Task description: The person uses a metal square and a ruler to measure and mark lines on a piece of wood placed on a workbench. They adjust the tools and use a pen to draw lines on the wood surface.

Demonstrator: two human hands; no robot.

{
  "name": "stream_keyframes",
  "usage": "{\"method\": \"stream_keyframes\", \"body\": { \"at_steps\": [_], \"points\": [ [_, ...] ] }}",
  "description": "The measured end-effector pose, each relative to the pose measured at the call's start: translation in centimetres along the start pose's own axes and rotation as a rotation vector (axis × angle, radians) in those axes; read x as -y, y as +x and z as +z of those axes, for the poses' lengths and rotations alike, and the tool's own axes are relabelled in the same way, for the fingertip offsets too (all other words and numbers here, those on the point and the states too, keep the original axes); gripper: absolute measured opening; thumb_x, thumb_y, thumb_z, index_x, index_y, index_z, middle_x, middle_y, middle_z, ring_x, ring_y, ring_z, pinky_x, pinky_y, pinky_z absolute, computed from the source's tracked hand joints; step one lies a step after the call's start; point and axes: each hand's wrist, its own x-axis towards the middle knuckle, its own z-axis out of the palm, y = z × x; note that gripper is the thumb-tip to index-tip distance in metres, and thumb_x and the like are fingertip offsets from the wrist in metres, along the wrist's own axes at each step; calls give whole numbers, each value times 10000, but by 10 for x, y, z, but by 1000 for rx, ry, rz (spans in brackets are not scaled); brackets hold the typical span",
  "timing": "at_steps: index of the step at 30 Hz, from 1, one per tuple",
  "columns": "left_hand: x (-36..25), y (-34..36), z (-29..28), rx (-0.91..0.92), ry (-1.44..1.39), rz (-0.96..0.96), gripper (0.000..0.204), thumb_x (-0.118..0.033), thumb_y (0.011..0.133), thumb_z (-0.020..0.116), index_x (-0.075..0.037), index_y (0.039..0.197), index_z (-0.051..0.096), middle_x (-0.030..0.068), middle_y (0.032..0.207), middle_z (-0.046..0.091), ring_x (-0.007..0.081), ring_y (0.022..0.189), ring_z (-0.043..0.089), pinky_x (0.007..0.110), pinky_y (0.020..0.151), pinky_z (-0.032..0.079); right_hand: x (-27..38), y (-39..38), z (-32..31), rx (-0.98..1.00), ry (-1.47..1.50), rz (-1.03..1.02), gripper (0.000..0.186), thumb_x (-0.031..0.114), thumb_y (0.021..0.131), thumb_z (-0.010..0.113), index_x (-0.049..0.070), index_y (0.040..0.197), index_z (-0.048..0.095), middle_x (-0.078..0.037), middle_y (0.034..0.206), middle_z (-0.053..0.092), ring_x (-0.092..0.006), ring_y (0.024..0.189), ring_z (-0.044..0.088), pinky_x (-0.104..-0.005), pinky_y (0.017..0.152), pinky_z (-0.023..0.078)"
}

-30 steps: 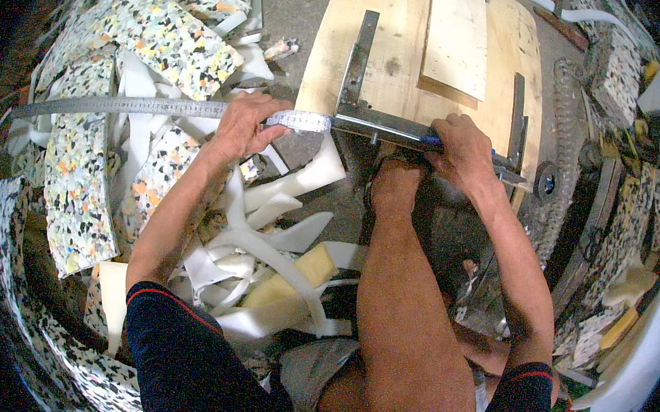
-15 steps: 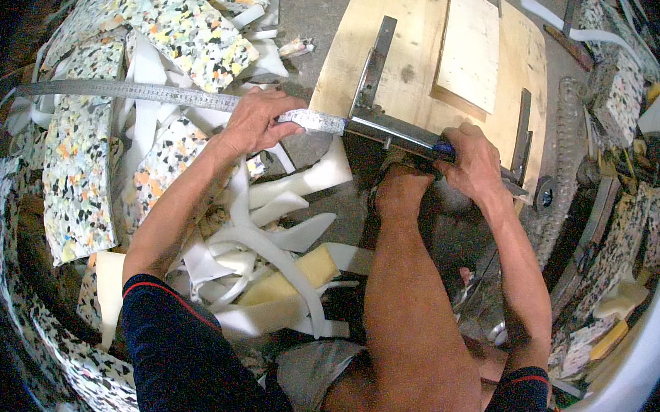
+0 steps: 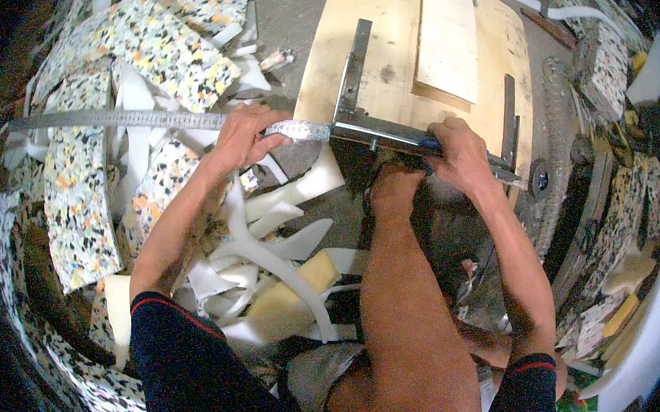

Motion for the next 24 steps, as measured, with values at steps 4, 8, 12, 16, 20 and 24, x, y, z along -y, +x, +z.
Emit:
{"method": "stream_keyframes", "body": {
  "at_steps": [4, 8, 12, 16, 20, 24],
  "points": [
    [-2, 0, 0, -56, -10, 33, 357, -354, 825, 736, -154, 1121, 712, 112, 833, 665, 340, 854, 648, 460, 762, 481, -3, -1, 1, -3, -13, -29, 372, 134, 687, 822, 50, 995, 629, -159, 935, 581, -398, 958, 593, -488, 798, 504],
    [0, 0, 3, -71, -13, 41, 368, -348, 813, 761, -132, 1106, 713, 107, 831, 666, 330, 840, 650, 450, 754, 475, -3, -2, 1, -33, -19, -52, 342, 161, 707, 814, 54, 962, 612, -161, 927, 575, -402, 947, 584, -491, 784, 499],
    [3, 0, 6, -98, -39, 75, 370, -338, 809, 772, -119, 1102, 717, 106, 828, 668, 330, 822, 646, 445, 737, 469, -5, -1, 2, 4, -36, -50, 328, 172, 723, 804, 57, 957, 605, -162, 924, 572, -406, 944, 579, -493, 783, 495],
    [3, 0, 7, -118, -33, 82, 373, -325, 815, 771, -116, 1120, 721, 109, 818, 664, 330, 807, 641, 444, 736, 467, -9, -1, 4, -35, -26, -83, 315, 156, 728, 797, 59, 958, 606, -163, 927, 574, -408, 944, 578, -494, 787, 496],
    [1, 0, 6, -130, -33, 94, 389, -328, 822, 764, -122, 1150, 721, 104, 812, 657, 323, 776, 629, 434, 737, 459, -12, -2, 6, -47, -20, -99, 304, 154, 735, 793, 59, 962, 615, -162, 938, 585, -404, 949, 587, -491, 787, 505],
    [-1, 0, 4, -88, -21, 70, 394, -330, 825, 762, -125, 1159, 718, 95, 791, 640, 303, 738, 608, 414, 719, 437, -11, -1, 6, 1, -60, -35, 301, 166, 745, 792, 60, 975, 629, -156, 955, 604, -389, 963, 609, -481, 797, 526]
  ]
}}
